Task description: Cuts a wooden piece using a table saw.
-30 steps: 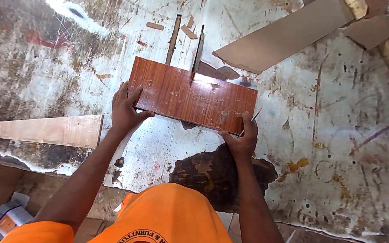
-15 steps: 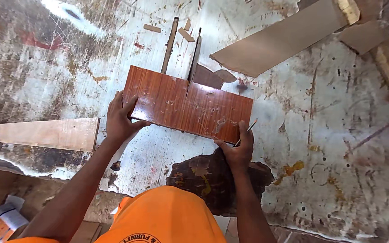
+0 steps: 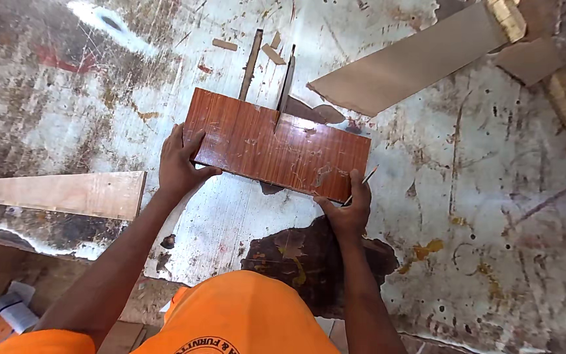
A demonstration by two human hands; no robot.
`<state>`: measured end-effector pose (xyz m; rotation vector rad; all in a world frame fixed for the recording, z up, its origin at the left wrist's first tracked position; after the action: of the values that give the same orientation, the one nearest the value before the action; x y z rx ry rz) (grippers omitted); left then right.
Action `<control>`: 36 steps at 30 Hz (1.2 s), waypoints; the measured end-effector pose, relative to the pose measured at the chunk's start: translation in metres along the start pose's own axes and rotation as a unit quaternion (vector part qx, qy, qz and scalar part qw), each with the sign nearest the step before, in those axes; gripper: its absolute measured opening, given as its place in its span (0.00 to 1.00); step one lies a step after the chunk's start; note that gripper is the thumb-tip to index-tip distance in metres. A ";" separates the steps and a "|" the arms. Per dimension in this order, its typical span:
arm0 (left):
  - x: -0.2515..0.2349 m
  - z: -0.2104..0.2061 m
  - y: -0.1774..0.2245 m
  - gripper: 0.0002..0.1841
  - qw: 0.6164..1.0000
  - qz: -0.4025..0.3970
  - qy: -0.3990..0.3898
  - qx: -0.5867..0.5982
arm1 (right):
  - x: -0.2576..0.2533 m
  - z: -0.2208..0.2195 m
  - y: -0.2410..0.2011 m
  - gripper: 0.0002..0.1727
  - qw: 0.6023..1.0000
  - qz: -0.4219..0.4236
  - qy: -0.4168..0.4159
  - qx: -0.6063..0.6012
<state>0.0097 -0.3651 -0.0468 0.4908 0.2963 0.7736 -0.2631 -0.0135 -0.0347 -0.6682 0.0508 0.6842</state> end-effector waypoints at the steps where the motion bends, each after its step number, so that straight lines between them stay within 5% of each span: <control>1: -0.001 0.000 0.000 0.57 1.000 0.001 0.000 0.000 | -0.001 0.000 0.000 0.61 1.000 0.001 -0.001 0.002; 36: -0.025 -0.004 0.003 0.56 1.000 0.006 -0.005 -0.009 | -0.027 -0.007 0.004 0.62 1.000 0.008 0.005 0.009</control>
<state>-0.0111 -0.3798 -0.0465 0.4792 0.2771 0.7858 -0.2860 -0.0306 -0.0357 -0.6537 0.0718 0.6957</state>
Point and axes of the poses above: each hand's wrist, its own x-axis away from the middle knuckle, its own z-axis out of the back of the hand, y = z × x, the point moved 3 cm from there along -x, towards the middle knuckle, and after that the axes turned 1 degree about -x, right-handed, at the moved point
